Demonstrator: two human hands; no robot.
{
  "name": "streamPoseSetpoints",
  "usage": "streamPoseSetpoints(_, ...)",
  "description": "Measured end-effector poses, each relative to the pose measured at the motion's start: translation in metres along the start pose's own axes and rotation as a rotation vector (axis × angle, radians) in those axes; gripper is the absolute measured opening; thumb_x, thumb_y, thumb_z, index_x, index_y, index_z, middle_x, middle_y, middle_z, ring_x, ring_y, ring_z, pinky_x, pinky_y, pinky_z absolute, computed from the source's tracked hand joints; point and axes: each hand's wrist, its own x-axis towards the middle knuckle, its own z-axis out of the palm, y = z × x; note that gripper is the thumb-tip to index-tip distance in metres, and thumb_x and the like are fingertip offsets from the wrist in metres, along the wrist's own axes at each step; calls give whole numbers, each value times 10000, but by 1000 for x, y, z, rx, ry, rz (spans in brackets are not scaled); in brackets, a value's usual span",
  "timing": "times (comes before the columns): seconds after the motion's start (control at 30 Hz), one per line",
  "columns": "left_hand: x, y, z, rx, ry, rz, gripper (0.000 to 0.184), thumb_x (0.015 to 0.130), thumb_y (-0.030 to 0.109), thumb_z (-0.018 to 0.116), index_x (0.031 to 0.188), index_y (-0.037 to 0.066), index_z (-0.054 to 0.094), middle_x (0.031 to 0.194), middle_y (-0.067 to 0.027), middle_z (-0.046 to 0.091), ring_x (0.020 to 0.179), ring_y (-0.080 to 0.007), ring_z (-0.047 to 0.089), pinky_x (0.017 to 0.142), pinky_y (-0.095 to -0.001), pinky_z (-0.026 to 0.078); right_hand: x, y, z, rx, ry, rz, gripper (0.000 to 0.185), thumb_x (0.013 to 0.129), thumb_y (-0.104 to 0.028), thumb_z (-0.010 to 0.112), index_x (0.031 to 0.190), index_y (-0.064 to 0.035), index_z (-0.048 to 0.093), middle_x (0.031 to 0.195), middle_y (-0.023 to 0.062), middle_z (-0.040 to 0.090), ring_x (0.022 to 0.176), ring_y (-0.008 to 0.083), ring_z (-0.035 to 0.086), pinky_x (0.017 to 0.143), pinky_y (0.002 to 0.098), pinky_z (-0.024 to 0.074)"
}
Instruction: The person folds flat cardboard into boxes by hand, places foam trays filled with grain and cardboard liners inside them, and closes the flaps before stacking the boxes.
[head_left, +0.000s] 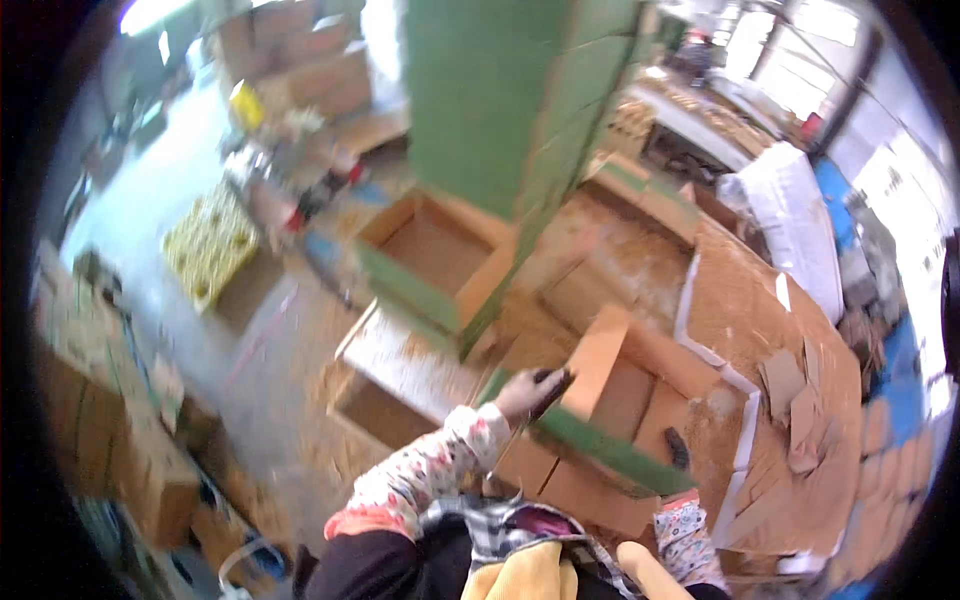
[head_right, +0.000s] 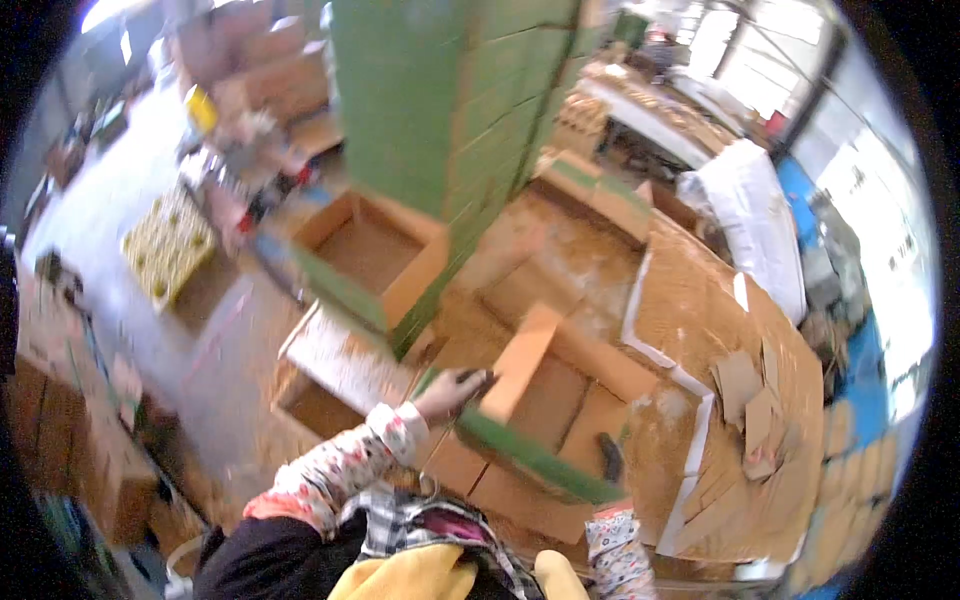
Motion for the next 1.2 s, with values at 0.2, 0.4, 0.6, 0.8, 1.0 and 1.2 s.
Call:
streamPoseSetpoints(0.2, -37, 37, -201, 162, 965, 972, 381, 804, 121, 599, 1162, 20, 517, 1145, -148, 550, 1072, -255, 515, 915, -350, 413, -20, 40, 94, 254, 7, -166, 450, 926, -278, 466, 1311, -60, 384, 1253, 79, 471, 1122, 206, 459, 993, 380, 354)
streamPoseSetpoints(0.4, 99, -143, -331, 760, 1420, 665, 386, 961, 309, 336, 1019, 11, 575, 885, -108, 601, 797, -165, 571, 700, -305, 455, 80, 38, 202, 313, -120, -357, 443, 938, -285, 430, 1315, -62, 367, 1293, 86, 430, 1175, 230, 415, 1019, 414, 321)
streamPoseSetpoints(0.6, 81, -79, -293, -509, 1152, 549, 481, 954, 393, 334, 904, -9, 594, 788, -87, 625, 682, -170, 582, 655, -283, 469, 103, 95, 234, 373, -245, -331, 474, 884, -318, 516, 1270, -67, 406, 1228, 74, 479, 1126, 260, 462, 977, 422, 373)
streamPoseSetpoints(0.8, 71, -93, -294, 389, 1258, 446, 268, 890, 167, 383, 946, 4, 589, 936, -143, 631, 803, -222, 590, 678, -358, 441, 85, 78, 232, 214, -201, -394, 464, 855, -246, 559, 1260, -65, 423, 1190, 124, 519, 1101, 283, 498, 942, 427, 415)
streamPoseSetpoints(1.0, 60, -96, -288, -208, 1251, 542, 431, 940, 302, 347, 1164, -35, 494, 1168, -184, 536, 1029, -297, 532, 879, -387, 423, 153, 45, 352, -94, -189, -319, 775, 835, -194, 644, 1416, -89, 142, 1252, 135, 471, 1117, 190, 455, 981, 325, 349)
streamPoseSetpoints(1.2, 47, -79, -278, -313, 1236, 523, 458, 944, 306, 354, 1203, -57, 455, 1214, -201, 485, 1075, -298, 488, 908, -401, 397, 211, 68, 349, -340, -421, -262, 612, 874, -373, 560, 1353, -73, 324, 1092, 71, 564, 916, 156, 548, 745, 307, 468)
